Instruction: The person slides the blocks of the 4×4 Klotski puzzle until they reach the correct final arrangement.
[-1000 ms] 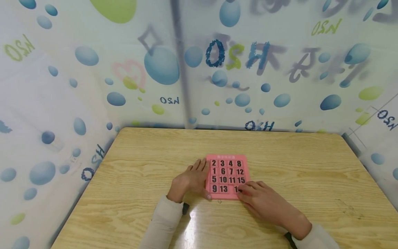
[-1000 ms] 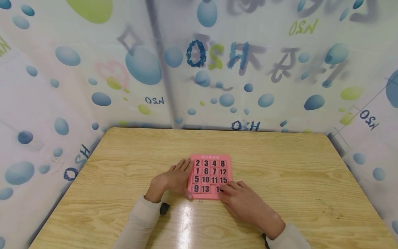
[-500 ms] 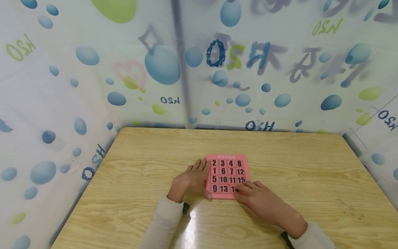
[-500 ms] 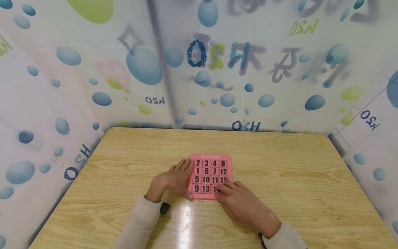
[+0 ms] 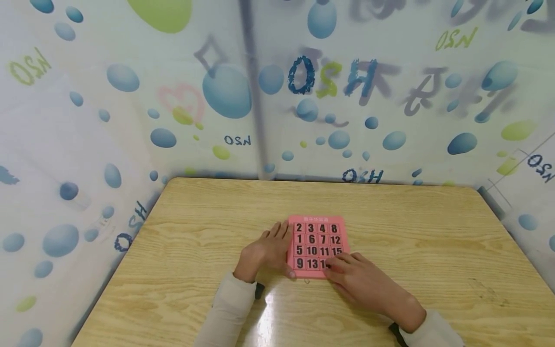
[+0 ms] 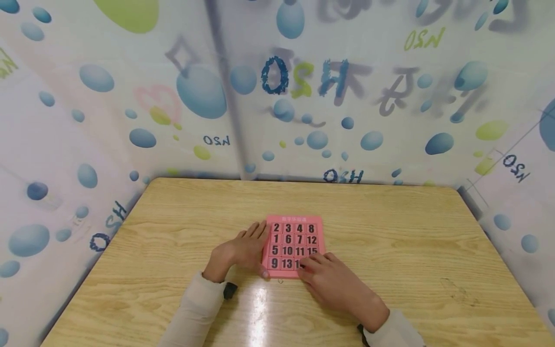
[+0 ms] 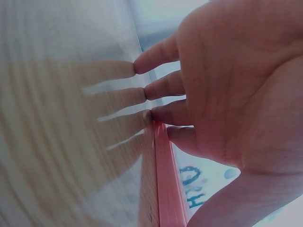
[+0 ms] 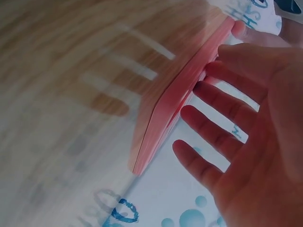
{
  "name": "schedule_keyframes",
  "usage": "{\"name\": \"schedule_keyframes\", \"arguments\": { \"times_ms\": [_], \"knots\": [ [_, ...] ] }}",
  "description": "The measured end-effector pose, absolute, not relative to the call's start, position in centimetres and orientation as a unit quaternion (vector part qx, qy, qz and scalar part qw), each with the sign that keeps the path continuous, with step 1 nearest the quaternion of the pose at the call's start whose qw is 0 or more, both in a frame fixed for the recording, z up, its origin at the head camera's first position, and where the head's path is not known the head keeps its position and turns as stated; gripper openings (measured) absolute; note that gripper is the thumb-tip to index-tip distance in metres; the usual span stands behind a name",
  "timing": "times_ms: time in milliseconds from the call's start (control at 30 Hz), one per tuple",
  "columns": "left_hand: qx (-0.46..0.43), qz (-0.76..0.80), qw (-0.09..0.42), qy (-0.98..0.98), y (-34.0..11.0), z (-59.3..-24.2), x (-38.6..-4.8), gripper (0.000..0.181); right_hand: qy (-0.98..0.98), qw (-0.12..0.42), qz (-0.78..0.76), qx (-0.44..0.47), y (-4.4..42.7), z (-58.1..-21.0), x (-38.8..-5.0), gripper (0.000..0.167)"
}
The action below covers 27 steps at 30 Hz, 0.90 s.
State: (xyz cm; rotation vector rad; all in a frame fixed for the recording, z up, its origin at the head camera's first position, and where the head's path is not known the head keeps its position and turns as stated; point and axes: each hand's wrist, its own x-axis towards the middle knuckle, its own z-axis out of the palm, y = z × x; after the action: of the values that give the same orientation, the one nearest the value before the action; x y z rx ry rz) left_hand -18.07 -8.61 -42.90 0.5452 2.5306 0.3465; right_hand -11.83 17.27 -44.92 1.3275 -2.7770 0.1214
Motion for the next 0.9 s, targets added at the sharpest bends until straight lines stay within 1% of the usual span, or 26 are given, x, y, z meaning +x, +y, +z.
{"name": "schedule_keyframes", "arguments": {
  "times_ms": [233, 433, 667, 900],
  "knots": [
    [0.204, 0.135, 0.264, 0.933, -8.6, -42.9, -18.0, 0.127, -0.927, -0.012, 0.060, 0.370, 18.0, -44.6, -12.3, 0.036],
    [0.196, 0.135, 0.263, 0.935, -8.6, -42.8, -18.0, 0.127, -0.942, -0.006, 0.049, 0.332, 18.8, -44.6, -12.9, 0.042],
    [0.197, 0.127, 0.260, 0.937, -8.6, -42.8, -17.9, 0.127, -0.940, 0.002, 0.039, 0.339, 19.0, -44.8, -13.0, 0.039],
    [0.199, 0.130, 0.260, 0.936, -8.6, -42.8, -17.9, 0.127, -0.941, -0.005, 0.035, 0.337, 19.0, -44.6, -12.9, 0.036]
  ]
}}
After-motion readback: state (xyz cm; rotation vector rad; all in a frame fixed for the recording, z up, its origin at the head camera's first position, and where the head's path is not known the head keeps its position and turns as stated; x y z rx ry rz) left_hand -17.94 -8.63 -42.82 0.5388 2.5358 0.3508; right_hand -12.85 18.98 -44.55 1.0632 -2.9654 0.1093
